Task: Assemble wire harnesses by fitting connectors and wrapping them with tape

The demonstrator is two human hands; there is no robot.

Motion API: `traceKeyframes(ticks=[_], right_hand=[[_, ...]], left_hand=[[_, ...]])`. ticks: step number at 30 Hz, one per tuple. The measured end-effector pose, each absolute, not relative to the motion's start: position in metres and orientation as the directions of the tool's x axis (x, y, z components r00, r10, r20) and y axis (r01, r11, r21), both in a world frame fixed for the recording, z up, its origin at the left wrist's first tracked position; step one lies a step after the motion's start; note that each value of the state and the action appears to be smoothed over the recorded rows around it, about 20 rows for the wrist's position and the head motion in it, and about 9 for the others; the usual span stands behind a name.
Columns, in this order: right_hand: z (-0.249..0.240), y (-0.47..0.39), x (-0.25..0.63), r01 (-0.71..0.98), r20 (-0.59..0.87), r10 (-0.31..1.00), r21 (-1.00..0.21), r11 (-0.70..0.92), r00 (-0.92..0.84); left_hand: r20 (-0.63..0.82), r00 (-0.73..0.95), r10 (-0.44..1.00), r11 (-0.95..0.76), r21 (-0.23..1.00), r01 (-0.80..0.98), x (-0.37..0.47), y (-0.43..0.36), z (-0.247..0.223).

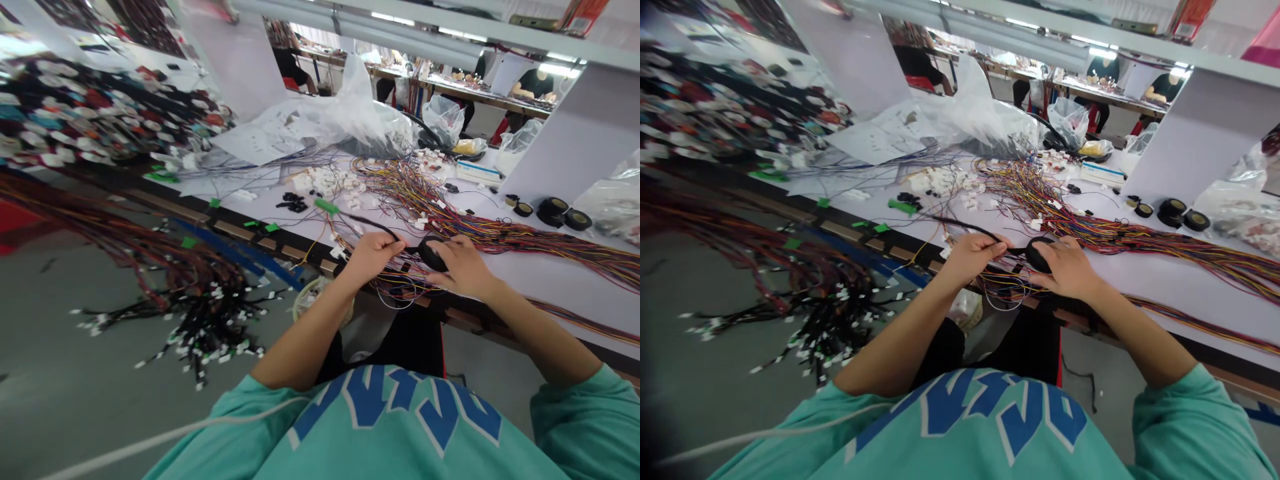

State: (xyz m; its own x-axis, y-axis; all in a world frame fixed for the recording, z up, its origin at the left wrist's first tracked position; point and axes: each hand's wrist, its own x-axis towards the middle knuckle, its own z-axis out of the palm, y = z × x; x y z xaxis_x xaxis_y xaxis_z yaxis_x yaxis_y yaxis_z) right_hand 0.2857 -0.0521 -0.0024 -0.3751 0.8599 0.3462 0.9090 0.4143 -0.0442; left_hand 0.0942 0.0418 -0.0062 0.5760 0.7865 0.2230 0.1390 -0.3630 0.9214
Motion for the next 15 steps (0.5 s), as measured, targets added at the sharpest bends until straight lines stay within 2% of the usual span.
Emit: traceKeyframes(ticks=[4, 6, 7, 9, 11, 13, 15], right_hand=[[-0.012, -0.018, 0.283, 0.892, 0.377, 0.873, -0.203, 0.404, -0.310], [-0.019, -0.002, 0.275, 0.846, 0.398, 0.880, -0.346, 0.406, -0.260], [-0.022, 0.004, 0.271, 0.813, 0.384, 0.894, -0.430, 0.393, -0.230], [-0.027, 0.011, 0.267, 0.731, 0.294, 0.932, -0.586, 0.350, -0.211], [-0.029, 0.008, 0.269, 0.666, 0.200, 0.957, -0.687, 0.291, -0.212], [-0.026, -0.002, 0.275, 0.649, 0.217, 0.959, -0.707, 0.281, -0.179], [-0.019, -0.019, 0.279, 0.692, 0.369, 0.912, -0.612, 0.384, -0.180]], left_hand=[[0.421, 0.713, 0.560, -0.695, 0.707, 0.128, 0.096, 0.042, 0.006], [0.486, 0.740, 0.466, -0.787, 0.610, 0.095, 0.098, 0.046, 0.011], [0.501, 0.739, 0.451, -0.794, 0.603, 0.076, 0.099, 0.048, 0.013], [0.470, 0.732, 0.494, -0.732, 0.679, 0.059, 0.099, 0.051, 0.012], [0.357, 0.728, 0.586, -0.603, 0.792, 0.097, 0.099, 0.053, 0.007], [0.231, 0.705, 0.671, -0.460, 0.875, 0.151, 0.099, 0.054, -0.001], [0.155, 0.682, 0.714, -0.338, 0.930, 0.142, 0.100, 0.056, -0.008]])
